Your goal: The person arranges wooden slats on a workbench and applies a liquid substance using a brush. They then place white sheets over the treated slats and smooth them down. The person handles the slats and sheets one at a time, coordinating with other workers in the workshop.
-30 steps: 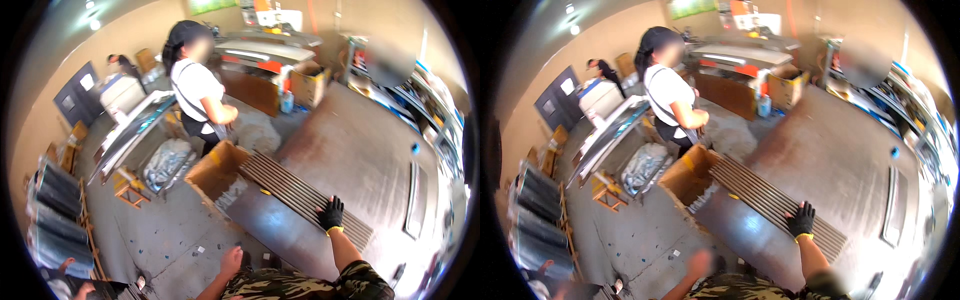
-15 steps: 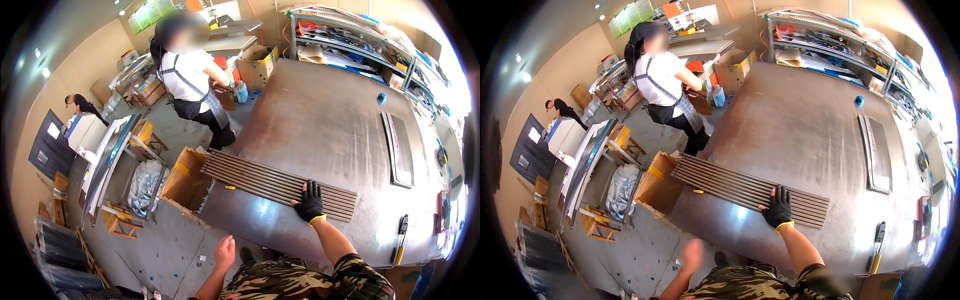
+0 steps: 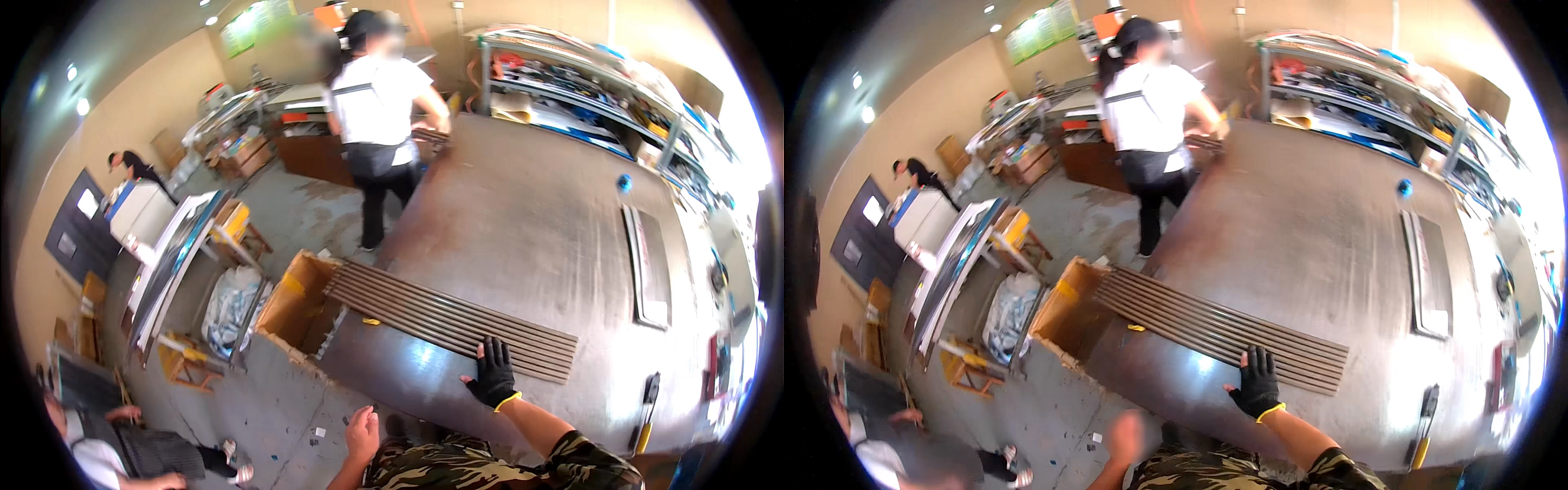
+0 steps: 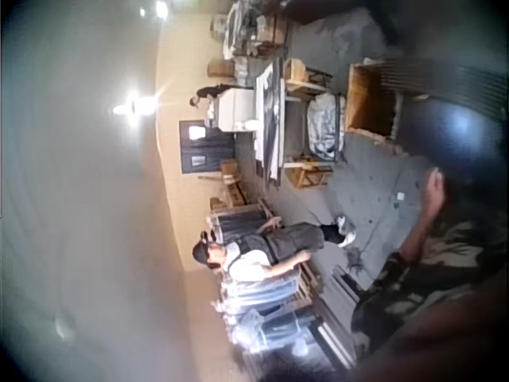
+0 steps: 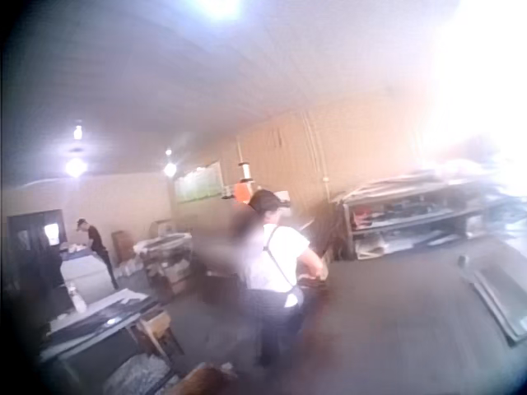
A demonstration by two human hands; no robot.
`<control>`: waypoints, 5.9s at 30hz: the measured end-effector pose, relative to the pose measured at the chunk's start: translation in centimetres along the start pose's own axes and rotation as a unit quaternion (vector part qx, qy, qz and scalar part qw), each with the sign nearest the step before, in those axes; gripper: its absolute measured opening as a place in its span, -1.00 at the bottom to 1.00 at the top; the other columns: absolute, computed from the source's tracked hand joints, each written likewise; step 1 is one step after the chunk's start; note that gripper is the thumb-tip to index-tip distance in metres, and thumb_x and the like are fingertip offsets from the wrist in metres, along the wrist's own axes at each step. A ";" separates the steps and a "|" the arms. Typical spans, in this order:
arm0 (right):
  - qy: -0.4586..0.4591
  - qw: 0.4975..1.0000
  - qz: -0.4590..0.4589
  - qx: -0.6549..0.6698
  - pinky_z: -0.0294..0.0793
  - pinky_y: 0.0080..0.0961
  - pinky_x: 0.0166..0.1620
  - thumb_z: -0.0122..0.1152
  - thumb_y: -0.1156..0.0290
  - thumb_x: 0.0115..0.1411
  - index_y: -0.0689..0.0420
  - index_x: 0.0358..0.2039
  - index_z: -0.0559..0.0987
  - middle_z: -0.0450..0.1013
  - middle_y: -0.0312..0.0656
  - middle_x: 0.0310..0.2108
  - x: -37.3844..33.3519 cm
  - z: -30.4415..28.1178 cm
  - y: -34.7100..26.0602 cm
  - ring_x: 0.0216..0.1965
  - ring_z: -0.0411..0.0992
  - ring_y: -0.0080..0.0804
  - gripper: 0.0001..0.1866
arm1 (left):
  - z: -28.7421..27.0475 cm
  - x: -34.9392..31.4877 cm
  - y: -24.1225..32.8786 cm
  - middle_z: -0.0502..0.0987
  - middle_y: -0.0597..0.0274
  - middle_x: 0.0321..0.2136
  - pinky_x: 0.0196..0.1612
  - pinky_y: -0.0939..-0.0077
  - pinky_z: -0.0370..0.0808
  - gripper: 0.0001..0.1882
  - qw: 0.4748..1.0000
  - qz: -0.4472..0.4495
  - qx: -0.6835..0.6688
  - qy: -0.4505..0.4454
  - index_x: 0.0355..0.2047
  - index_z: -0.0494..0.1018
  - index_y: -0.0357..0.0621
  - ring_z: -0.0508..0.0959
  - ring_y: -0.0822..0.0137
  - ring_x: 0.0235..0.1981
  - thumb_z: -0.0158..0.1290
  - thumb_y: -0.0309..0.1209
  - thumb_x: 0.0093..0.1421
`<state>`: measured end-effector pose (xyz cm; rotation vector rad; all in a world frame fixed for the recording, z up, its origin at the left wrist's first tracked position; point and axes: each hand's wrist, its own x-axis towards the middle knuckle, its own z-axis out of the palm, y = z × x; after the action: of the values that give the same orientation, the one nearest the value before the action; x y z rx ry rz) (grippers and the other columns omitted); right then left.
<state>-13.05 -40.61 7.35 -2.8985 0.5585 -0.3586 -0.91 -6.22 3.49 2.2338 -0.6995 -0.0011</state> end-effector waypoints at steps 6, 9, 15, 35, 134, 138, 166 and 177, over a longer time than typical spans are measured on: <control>-0.004 0.995 0.041 0.092 -0.17 0.06 0.45 0.45 0.17 -0.03 0.24 0.42 0.06 -0.02 0.20 0.42 1.0 4.3 -2.8 0.44 -0.12 0.25 0.09 | -1.4 0.7 1.6 0.57 0.02 -0.10 -0.03 0.16 0.52 -0.71 0.999 -0.030 -0.042 0.006 -0.10 0.56 -0.15 0.57 -0.02 -0.07 0.05 -0.23 0.33; 0.062 0.995 -0.080 -0.014 0.00 -0.08 0.40 0.43 0.29 -0.02 0.18 0.41 0.08 0.14 0.13 0.34 2.2 4.5 -6.1 0.38 0.04 0.14 0.03 | -0.9 2.1 0.9 0.54 0.02 -0.06 0.00 0.20 0.49 -0.64 0.994 -0.059 -0.067 -0.058 -0.04 0.50 -0.22 0.53 0.00 -0.04 -0.01 -0.19 0.38; -0.006 0.907 -0.393 0.153 0.21 -0.05 0.26 0.16 0.12 0.15 0.23 0.20 0.34 0.35 0.10 0.13 1.9 5.6 -13.2 0.17 0.28 0.07 -0.33 | -2.9 -2.7 -0.5 0.56 -0.02 -0.25 -0.02 0.06 0.46 -0.60 0.981 -0.158 -0.013 0.107 -0.21 0.57 -0.25 0.53 -0.08 -0.13 -0.09 -0.15 0.39; 0.014 0.956 -0.227 0.185 0.16 0.04 0.32 0.31 0.04 0.14 0.21 0.18 0.39 0.29 0.13 0.24 -2.9 3.0 -7.8 0.29 0.22 0.13 -0.30 | -4.1 -3.7 -0.1 0.31 -0.15 0.28 0.32 -0.08 0.23 -0.42 0.975 -0.193 -0.014 -0.107 0.26 0.34 -0.19 0.26 -0.22 0.31 0.10 -0.16 0.32; 0.162 0.672 0.483 0.538 0.42 -0.51 -0.32 0.15 0.29 0.28 0.26 -0.16 0.61 0.52 -0.28 -0.45 -9.2 -2.1 26.7 -0.44 0.42 -0.54 -0.71 | 20.1 8.3 20.6 0.29 -0.15 0.27 0.35 -0.18 0.10 -0.35 0.926 0.336 0.120 -0.127 0.20 0.36 -0.19 0.24 -0.13 0.32 0.17 -0.11 0.18; 0.165 0.698 0.448 0.533 0.38 -0.54 -0.35 0.15 0.33 0.27 0.21 -0.20 0.62 0.48 -0.34 -0.48 -10.4 -1.5 28.2 -0.44 0.39 -0.57 -0.76 | 20.0 8.5 21.4 0.27 -0.14 0.29 0.36 -0.12 0.10 -0.37 0.929 0.332 0.094 -0.135 0.22 0.34 -0.18 0.22 -0.11 0.34 0.11 -0.10 0.24; 0.219 0.598 0.537 0.554 0.58 -0.46 -0.30 0.12 0.38 0.37 0.22 0.01 0.55 0.57 -0.20 -0.34 -23.5 -3.9 20.4 -0.39 0.55 -0.40 -0.73 | 19.4 9.3 19.6 0.26 -0.19 0.28 0.35 -0.14 0.12 -0.42 0.947 0.297 -0.031 -0.120 0.23 0.35 -0.19 0.23 -0.18 0.31 0.11 -0.21 0.25; 0.196 0.700 0.499 0.471 0.48 -0.58 -0.33 0.24 0.46 0.23 0.22 -0.22 0.59 0.51 -0.33 -0.43 -21.0 -5.0 14.6 -0.43 0.44 -0.58 -0.86 | 14.8 11.9 15.9 0.30 -0.19 0.25 0.28 -0.25 0.14 -0.45 0.954 0.278 0.091 -0.064 0.13 0.40 -0.23 0.26 -0.20 0.28 0.16 -0.26 0.15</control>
<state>-38.34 -46.50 4.87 -1.2451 1.3692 -0.7631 -1.68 -30.79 6.60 2.1430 -1.4306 0.2065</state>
